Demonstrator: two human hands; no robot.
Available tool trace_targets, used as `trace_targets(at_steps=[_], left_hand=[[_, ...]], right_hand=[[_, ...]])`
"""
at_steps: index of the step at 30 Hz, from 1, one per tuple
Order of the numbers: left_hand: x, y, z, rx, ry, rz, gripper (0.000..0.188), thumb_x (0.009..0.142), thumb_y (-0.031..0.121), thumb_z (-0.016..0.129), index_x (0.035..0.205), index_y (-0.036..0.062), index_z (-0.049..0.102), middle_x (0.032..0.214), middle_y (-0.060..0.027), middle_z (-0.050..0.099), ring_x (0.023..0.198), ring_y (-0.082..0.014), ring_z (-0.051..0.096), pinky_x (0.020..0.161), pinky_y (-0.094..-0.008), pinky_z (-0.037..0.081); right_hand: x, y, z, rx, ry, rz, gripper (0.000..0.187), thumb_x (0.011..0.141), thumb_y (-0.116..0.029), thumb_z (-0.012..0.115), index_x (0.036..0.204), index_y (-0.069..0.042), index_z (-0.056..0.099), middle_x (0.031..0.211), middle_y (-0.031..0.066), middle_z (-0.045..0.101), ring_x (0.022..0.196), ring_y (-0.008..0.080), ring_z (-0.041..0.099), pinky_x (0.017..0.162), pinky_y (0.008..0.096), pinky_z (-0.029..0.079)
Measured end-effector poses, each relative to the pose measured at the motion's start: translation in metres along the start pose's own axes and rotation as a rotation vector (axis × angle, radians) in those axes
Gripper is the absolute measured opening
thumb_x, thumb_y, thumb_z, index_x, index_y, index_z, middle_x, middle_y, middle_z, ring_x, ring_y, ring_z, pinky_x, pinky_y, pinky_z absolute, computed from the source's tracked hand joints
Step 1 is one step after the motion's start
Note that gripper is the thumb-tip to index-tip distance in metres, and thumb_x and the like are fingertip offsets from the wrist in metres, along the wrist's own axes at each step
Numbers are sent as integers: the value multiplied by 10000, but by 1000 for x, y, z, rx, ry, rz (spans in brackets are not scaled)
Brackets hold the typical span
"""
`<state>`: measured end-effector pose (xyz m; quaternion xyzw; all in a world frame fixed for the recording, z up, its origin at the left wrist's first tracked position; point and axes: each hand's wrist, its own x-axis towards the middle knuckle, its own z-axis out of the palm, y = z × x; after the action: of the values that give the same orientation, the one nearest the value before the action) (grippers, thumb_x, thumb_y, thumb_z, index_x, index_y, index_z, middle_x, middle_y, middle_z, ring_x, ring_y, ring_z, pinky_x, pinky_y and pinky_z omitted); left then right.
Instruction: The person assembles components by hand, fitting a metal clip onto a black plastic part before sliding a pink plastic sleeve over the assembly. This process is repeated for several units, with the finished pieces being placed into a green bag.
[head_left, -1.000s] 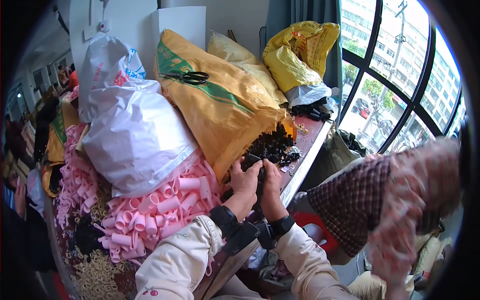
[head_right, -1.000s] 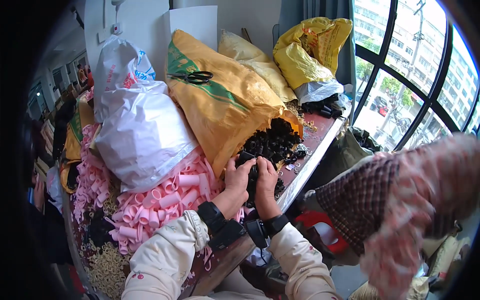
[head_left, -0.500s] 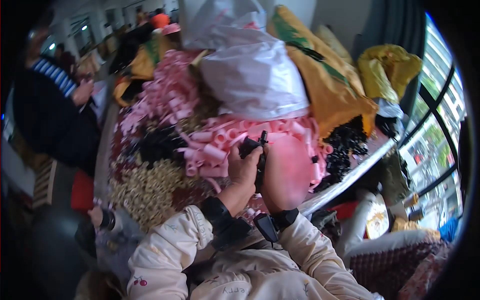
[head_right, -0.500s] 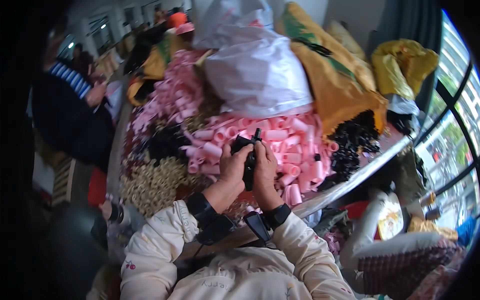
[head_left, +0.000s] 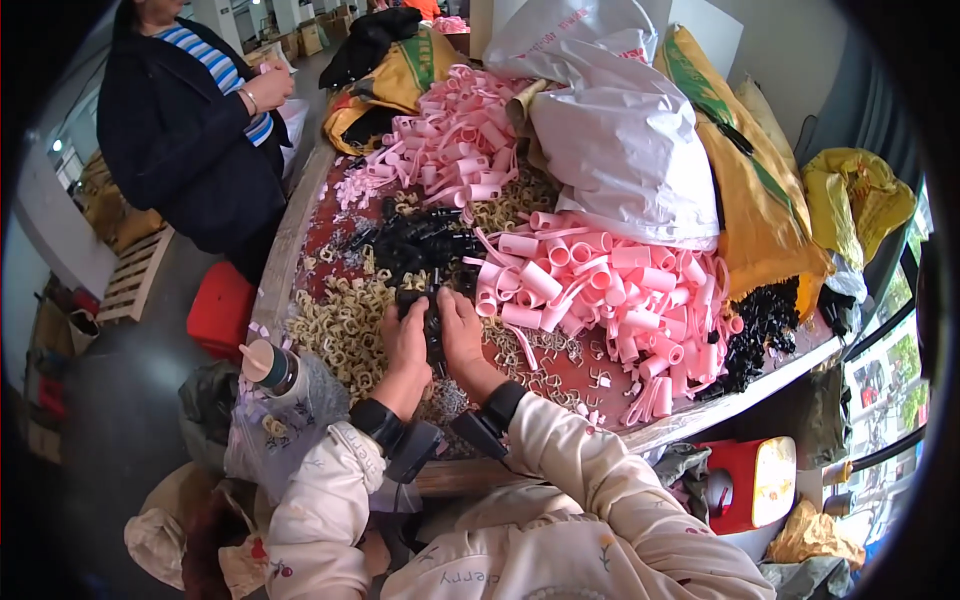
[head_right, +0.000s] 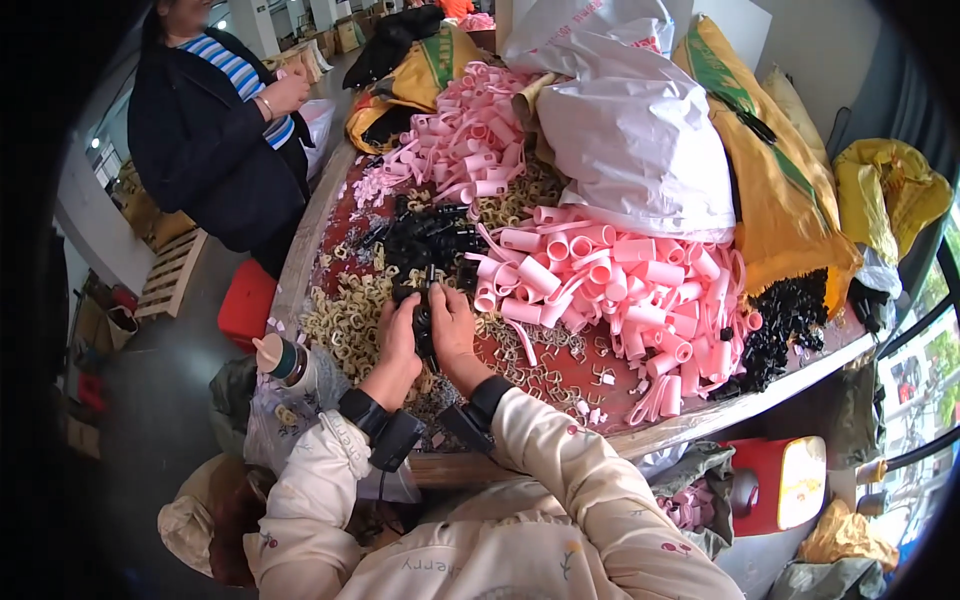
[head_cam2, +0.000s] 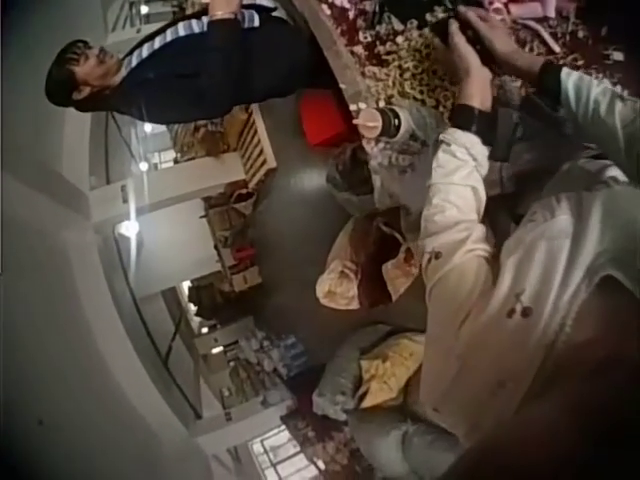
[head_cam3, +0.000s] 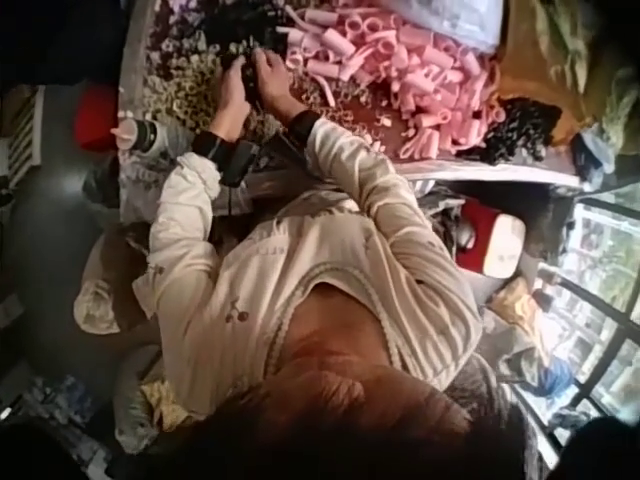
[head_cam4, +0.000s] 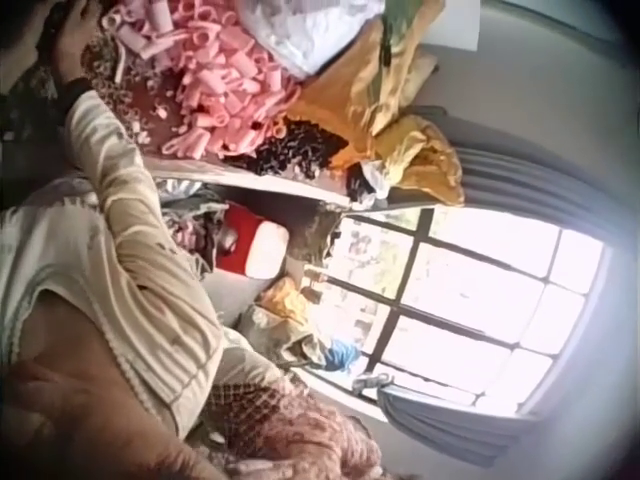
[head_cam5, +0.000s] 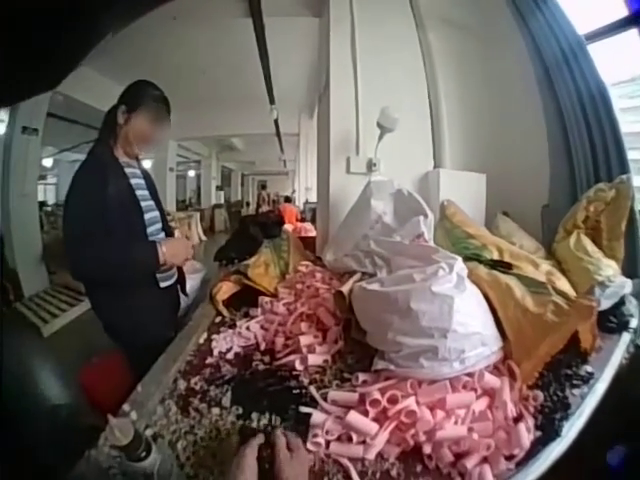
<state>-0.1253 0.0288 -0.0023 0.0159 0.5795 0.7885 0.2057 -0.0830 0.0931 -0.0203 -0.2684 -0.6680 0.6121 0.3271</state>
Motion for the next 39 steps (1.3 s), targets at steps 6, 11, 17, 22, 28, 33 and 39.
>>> trace_targets(at_steps=[6, 11, 17, 22, 28, 33, 39], left_hand=[[18, 9, 5, 551, 216, 11, 420, 762, 359, 513, 1058, 68, 448, 882, -59, 552, 729, -180, 549, 641, -301, 451], [11, 35, -2, 209, -44, -281, 533, 759, 449, 473, 1162, 107, 399, 1041, -66, 509, 966, -199, 469, 761, -391, 400], [0, 46, 15, -16, -310, -422, 435, 812, 364, 439, 1132, 70, 432, 1101, -72, 487, 958, -203, 499, 811, -344, 402], [-36, 54, 50, 416, -84, -232, 512, 751, 422, 475, 1192, 183, 377, 1188, -53, 402, 1145, -237, 307, 923, -511, 141], [-130, 0, 220, 339, -1020, -600, 387, 777, 208, 512, 1114, 50, 405, 1078, -92, 456, 1018, -245, 440, 840, -409, 350], [-204, -109, 322, 274, -1095, -1118, 612, 739, 249, 592, 1195, 9, 261, 1196, -186, 307, 1129, -306, 317, 915, -411, 303], [-241, -166, 381, 273, -845, -1170, 793, 661, 352, 657, 1238, 75, 189, 1257, -208, 176, 1193, -342, 164, 945, -480, 225]], right_hand=[[29, 11, -11, -234, -91, -264, 464, 839, -385, 363, 1088, -2, 444, 1068, 206, 462, 1009, 335, 425, 860, 339, 333], [33, -19, -25, -392, -317, -214, 488, 827, -406, 378, 1102, -7, 437, 1024, 203, 489, 965, 343, 460, 832, 357, 360], [24, -66, -123, -405, -468, -82, 412, 811, -309, 481, 1064, 16, 467, 1001, 162, 522, 919, 279, 508, 791, 327, 397], [-2, -91, -271, -405, -484, -152, 367, 784, -246, 543, 1038, 13, 486, 926, 121, 547, 810, 183, 539, 695, 278, 433], [-43, -47, -474, -465, 232, 60, 352, 766, -228, 562, 1015, 7, 480, 795, 92, 550, 729, 148, 526, 668, 248, 422], [-75, 7, -543, -901, 679, -44, 488, 770, -288, 545, 1138, -15, 377, 1054, 166, 436, 982, 258, 447, 839, 313, 352], [-35, 40, -597, -856, 711, -28, 635, 739, -396, 542, 1211, -54, 291, 1190, 229, 279, 1080, 359, 338, 882, 366, 311]])
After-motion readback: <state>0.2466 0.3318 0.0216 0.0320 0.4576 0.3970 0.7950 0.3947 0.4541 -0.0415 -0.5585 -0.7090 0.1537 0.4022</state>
